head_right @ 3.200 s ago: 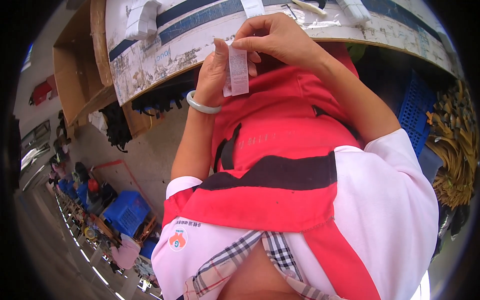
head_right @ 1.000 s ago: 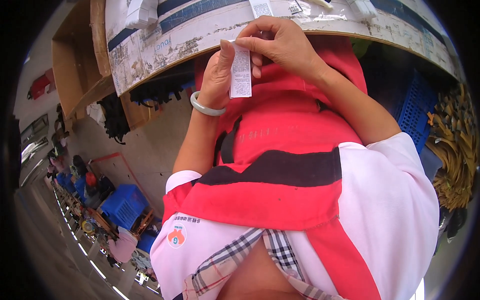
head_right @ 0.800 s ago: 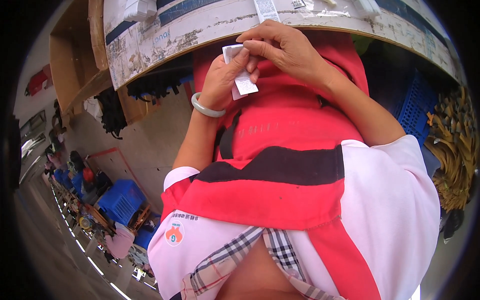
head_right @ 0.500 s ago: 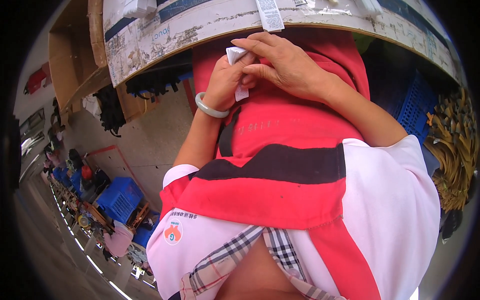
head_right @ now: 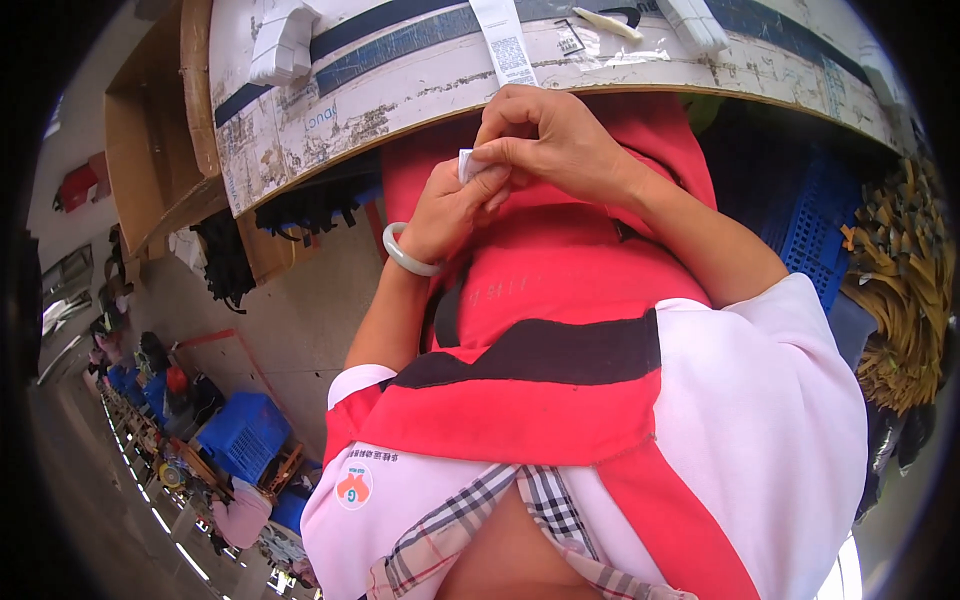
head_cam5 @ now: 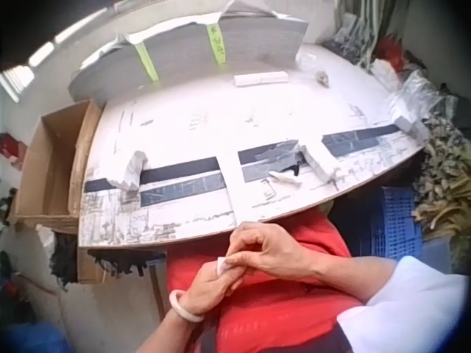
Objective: Folding and stacking instructional labels or manuals at an industrial workbench.
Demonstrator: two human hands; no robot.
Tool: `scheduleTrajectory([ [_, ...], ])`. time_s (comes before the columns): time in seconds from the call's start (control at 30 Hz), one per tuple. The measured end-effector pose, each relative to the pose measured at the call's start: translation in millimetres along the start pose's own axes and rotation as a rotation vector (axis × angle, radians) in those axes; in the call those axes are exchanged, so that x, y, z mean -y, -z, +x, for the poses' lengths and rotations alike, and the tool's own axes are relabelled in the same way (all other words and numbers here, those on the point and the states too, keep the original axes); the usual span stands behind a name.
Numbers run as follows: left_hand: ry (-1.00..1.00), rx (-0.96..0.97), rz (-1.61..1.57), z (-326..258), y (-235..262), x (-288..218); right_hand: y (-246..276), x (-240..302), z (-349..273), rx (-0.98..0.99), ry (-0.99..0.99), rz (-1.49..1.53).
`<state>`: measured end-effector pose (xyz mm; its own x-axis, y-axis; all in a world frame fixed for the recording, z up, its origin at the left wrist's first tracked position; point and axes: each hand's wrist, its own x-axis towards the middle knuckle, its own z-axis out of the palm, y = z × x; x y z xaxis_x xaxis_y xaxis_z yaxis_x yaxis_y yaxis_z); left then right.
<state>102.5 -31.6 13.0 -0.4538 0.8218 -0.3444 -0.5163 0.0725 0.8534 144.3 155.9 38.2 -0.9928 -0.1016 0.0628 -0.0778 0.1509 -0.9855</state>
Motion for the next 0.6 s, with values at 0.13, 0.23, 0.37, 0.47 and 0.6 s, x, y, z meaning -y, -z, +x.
scheduleTrajectory([
  [0.13,0.083,-0.004,-0.077,2,3,-10,27,-4,36,-0.125,0.101,-0.243],
  [0.23,0.023,-0.057,-0.062,11,1,-6,57,-33,67,-0.354,0.276,-0.738],
  [0.37,-0.038,-0.151,-0.137,19,4,-10,61,-61,75,-0.356,0.248,-0.7],
  [0.47,-0.137,-0.238,-0.037,23,11,-13,59,-66,72,-0.38,0.262,-0.642],
  [0.6,-0.272,-0.334,0.039,33,18,-25,60,-59,72,-0.349,0.153,-0.483],
])
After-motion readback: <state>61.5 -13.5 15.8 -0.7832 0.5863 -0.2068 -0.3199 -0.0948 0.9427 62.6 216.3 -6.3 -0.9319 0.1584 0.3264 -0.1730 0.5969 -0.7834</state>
